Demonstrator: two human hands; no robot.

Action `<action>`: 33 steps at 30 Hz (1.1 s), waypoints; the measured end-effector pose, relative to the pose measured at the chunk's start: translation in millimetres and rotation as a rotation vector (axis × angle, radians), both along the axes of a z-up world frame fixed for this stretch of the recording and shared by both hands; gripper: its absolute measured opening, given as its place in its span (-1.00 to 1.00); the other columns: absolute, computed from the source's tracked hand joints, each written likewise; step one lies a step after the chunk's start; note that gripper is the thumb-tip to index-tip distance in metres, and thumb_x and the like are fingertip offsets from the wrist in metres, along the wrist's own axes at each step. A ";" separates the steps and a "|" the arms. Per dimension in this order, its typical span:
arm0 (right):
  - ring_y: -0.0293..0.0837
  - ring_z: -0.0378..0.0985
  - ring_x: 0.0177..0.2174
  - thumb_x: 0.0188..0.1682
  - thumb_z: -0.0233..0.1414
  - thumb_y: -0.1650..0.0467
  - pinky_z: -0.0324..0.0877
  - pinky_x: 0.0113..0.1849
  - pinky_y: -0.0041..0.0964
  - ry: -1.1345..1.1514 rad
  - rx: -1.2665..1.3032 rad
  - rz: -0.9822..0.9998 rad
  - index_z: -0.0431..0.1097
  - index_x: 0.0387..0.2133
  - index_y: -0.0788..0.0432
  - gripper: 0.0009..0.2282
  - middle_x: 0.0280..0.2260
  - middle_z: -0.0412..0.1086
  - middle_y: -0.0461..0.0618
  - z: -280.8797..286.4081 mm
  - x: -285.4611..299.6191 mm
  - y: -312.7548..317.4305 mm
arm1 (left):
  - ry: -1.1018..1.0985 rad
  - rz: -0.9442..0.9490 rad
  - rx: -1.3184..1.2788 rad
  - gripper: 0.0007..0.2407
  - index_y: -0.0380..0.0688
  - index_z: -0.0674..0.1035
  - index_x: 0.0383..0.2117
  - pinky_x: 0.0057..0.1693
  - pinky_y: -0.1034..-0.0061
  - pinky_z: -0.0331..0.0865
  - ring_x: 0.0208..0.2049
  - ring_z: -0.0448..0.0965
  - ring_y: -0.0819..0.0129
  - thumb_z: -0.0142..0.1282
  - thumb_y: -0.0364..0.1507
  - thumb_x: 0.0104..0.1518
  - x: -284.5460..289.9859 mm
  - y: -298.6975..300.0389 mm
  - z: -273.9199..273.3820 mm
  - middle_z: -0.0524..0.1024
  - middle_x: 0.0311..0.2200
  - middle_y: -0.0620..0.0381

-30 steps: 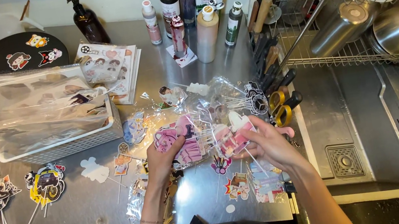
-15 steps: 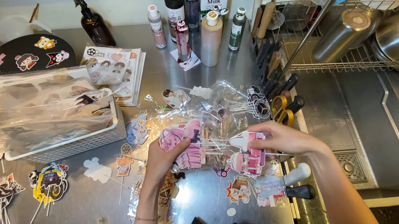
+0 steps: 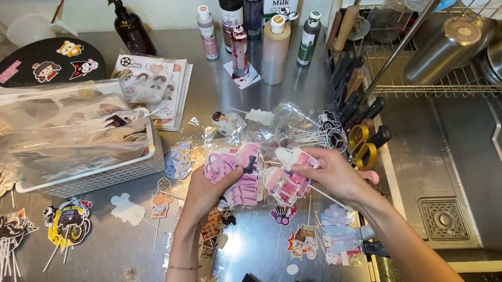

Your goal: The person organizes various paper cake toppers on a stainless steel counter and places them into clear plastic bags.

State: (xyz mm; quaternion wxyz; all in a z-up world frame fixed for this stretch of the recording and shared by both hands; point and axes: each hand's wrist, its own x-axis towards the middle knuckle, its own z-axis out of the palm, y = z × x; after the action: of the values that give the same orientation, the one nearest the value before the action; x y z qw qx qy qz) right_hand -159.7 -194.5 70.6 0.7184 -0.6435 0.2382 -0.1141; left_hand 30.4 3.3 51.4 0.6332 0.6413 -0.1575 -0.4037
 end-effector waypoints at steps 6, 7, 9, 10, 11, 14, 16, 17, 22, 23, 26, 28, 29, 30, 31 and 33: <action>-0.27 0.52 -0.49 -0.11 0.24 0.51 0.54 -0.61 -0.43 -0.062 -0.139 -0.003 0.55 -0.26 0.32 -0.84 -0.34 0.49 -0.01 0.2 -3.3 -9.1 | 0.038 -0.038 0.037 -0.75 -0.26 0.60 -0.44 -0.36 0.53 0.54 -0.56 0.66 0.34 0.47 -0.37 -0.05 8.9 4.4 -23.2 0.62 -0.57 0.04; -0.27 0.52 -0.49 -0.11 0.24 0.51 0.54 -0.61 -0.43 -0.060 -0.138 -0.001 0.55 -0.26 0.32 -0.84 -0.34 0.49 -0.01 -7.0 -3.9 -14.2 | 0.039 -0.036 0.038 -0.75 -0.26 0.60 -0.44 -0.36 0.53 0.54 -0.56 0.66 0.34 0.47 -0.37 -0.05 10.2 4.1 -22.1 0.62 -0.57 0.04; -0.23 0.57 -0.59 -0.10 0.27 0.46 0.60 -0.61 -0.32 -0.093 -0.083 -0.184 0.50 -0.15 0.33 -0.73 -0.46 0.54 0.08 -21.9 -3.8 -22.7 | -0.011 -0.110 0.088 -0.74 -0.19 0.58 -0.48 -0.37 0.56 0.50 -0.57 0.62 0.37 0.48 -0.34 -0.07 13.7 5.9 -19.5 0.61 -0.58 0.08; -0.23 0.57 -0.59 -0.10 0.27 0.46 0.60 -0.61 -0.32 -0.093 -0.080 -0.180 0.50 -0.15 0.33 -0.73 -0.46 0.54 0.08 -24.9 -4.3 -19.2 | -0.011 -0.105 0.091 -0.74 -0.19 0.58 -0.48 -0.37 0.56 0.50 -0.57 0.62 0.37 0.48 -0.34 -0.07 9.7 3.9 -8.1 0.61 -0.58 0.08; -0.16 0.59 -0.56 -0.12 0.26 0.50 0.62 -0.59 -0.28 -0.067 -0.109 -0.158 0.50 -0.12 0.36 -0.71 -0.42 0.55 0.17 -27.2 -4.6 -17.3 | -0.010 -0.106 0.070 -0.74 -0.24 0.60 -0.45 -0.37 0.52 0.52 -0.56 0.64 0.33 0.48 -0.36 -0.07 6.3 0.0 3.6 0.62 -0.57 0.03; -0.13 0.62 -0.48 -0.15 0.26 0.54 0.65 -0.48 -0.26 -0.043 -0.069 -0.119 0.47 -0.05 0.39 -0.64 -0.33 0.55 0.19 -10.6 -9.6 -0.4 | -0.013 -0.098 0.038 -0.74 -0.28 0.61 -0.40 -0.36 0.48 0.54 -0.55 0.66 0.28 0.45 -0.37 -0.04 3.2 -5.6 15.6 0.63 -0.55 -0.03; -0.17 0.62 -0.41 -0.17 0.27 0.54 0.66 -0.41 -0.29 -0.043 0.002 -0.103 0.44 -0.01 0.40 -0.59 -0.27 0.54 0.13 -6.5 -11.4 -1.0 | -0.015 -0.092 0.028 -0.75 -0.27 0.61 -0.39 -0.36 0.47 0.53 -0.55 0.66 0.27 0.43 -0.36 -0.01 8.9 -7.0 -3.2 0.62 -0.54 -0.03; -0.14 0.62 -0.50 -0.15 0.25 0.53 0.64 -0.47 -0.31 -0.032 -0.045 -0.032 0.47 -0.05 0.37 -0.64 -0.34 0.55 0.20 -11.5 -9.1 -8.8 | -0.006 -0.138 0.059 -0.73 -0.28 0.61 -0.36 -0.34 0.46 0.54 -0.53 0.65 0.24 0.43 -0.34 0.01 15.8 -6.7 -21.6 0.62 -0.53 -0.05; -0.15 0.62 -0.53 -0.21 0.30 0.58 0.61 -0.48 -0.27 -0.057 -0.071 -0.016 0.46 -0.11 0.48 -0.64 -0.48 0.57 0.21 -20.8 -0.4 -11.7 | -0.031 -0.245 0.117 -0.72 -0.29 0.59 -0.35 -0.32 0.52 0.49 -0.53 0.58 0.27 0.41 -0.32 0.03 -0.4 -13.7 4.8 0.57 -0.53 -0.02; -0.18 0.60 -0.51 -0.22 0.31 0.56 0.58 -0.45 -0.31 -0.014 -0.162 -0.010 0.47 -0.12 0.47 -0.63 -0.48 0.57 0.18 -15.8 -0.3 -7.4 | -0.008 -0.235 0.105 -0.72 -0.32 0.60 -0.31 -0.28 0.51 0.50 -0.50 0.59 0.25 0.41 -0.36 0.03 -6.1 -17.2 9.0 0.58 -0.51 -0.06; -0.17 0.62 -0.45 -0.18 0.30 0.49 0.57 -0.37 -0.32 0.014 -0.323 0.035 0.48 -0.05 0.37 -0.61 -0.42 0.59 0.18 -6.0 -1.3 -8.4 | 0.036 -0.163 0.082 -0.72 -0.33 0.60 -0.28 -0.25 0.49 0.52 -0.47 0.63 0.22 0.41 -0.38 0.03 -9.8 -21.9 4.0 0.61 -0.49 -0.09; -0.11 0.65 -0.40 -0.15 0.28 0.43 0.58 -0.33 -0.29 -0.004 -0.393 0.074 0.48 0.01 0.28 -0.59 -0.37 0.60 0.21 1.6 -3.6 -16.2 | 0.051 -0.099 0.071 -0.72 -0.32 0.61 -0.30 -0.27 0.49 0.52 -0.47 0.64 0.21 0.42 -0.36 0.04 7.5 -22.2 -29.4 0.62 -0.49 -0.08; -0.09 0.64 -0.39 -0.16 0.29 0.44 0.56 -0.28 -0.27 0.063 -0.568 0.086 0.53 -0.10 0.24 -0.67 -0.34 0.58 0.14 5.2 -9.3 -18.6 | 0.073 -0.034 0.039 -0.72 -0.30 0.61 -0.30 -0.28 0.46 0.52 -0.49 0.65 0.20 0.43 -0.34 0.04 19.4 -18.9 -60.3 0.62 -0.49 -0.08; -0.06 0.62 -0.39 -0.18 0.30 0.45 0.54 -0.23 -0.25 0.131 -0.743 0.099 0.58 -0.21 0.20 -0.76 -0.32 0.57 0.07 8.5 -15.0 -21.2 | 0.095 0.033 0.008 -0.71 -0.28 0.61 -0.30 -0.28 0.43 0.53 -0.51 0.66 0.18 0.45 -0.32 0.05 30.9 -15.4 -91.7 0.63 -0.50 -0.08; -0.06 0.62 -0.39 -0.18 0.30 0.45 0.54 -0.23 -0.25 0.141 -0.736 0.095 0.58 -0.21 0.20 -0.76 -0.32 0.57 0.07 7.2 -13.8 -22.9 | 0.103 0.025 0.014 -0.71 -0.28 0.61 -0.30 -0.28 0.43 0.53 -0.51 0.66 0.18 0.45 -0.32 0.05 25.6 -11.8 -74.5 0.63 -0.50 -0.08; -0.14 0.59 -0.41 -0.21 0.32 0.39 0.49 -0.27 -0.27 0.072 -0.895 0.124 0.64 -0.43 -0.02 -0.91 -0.35 0.60 -0.11 4.5 -11.6 -27.1 | 0.091 0.112 0.005 -0.70 -0.21 0.59 -0.38 -0.31 0.53 0.52 -0.53 0.64 0.38 0.50 -0.32 -0.06 16.0 -5.9 -39.8 0.62 -0.54 0.08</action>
State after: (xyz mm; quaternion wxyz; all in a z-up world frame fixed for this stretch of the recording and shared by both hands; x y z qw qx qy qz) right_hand -171.3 -221.6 75.1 0.3662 -0.9074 0.1512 -0.1401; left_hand 46.4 -2.6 11.6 0.6596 0.6319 -0.0913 -0.3965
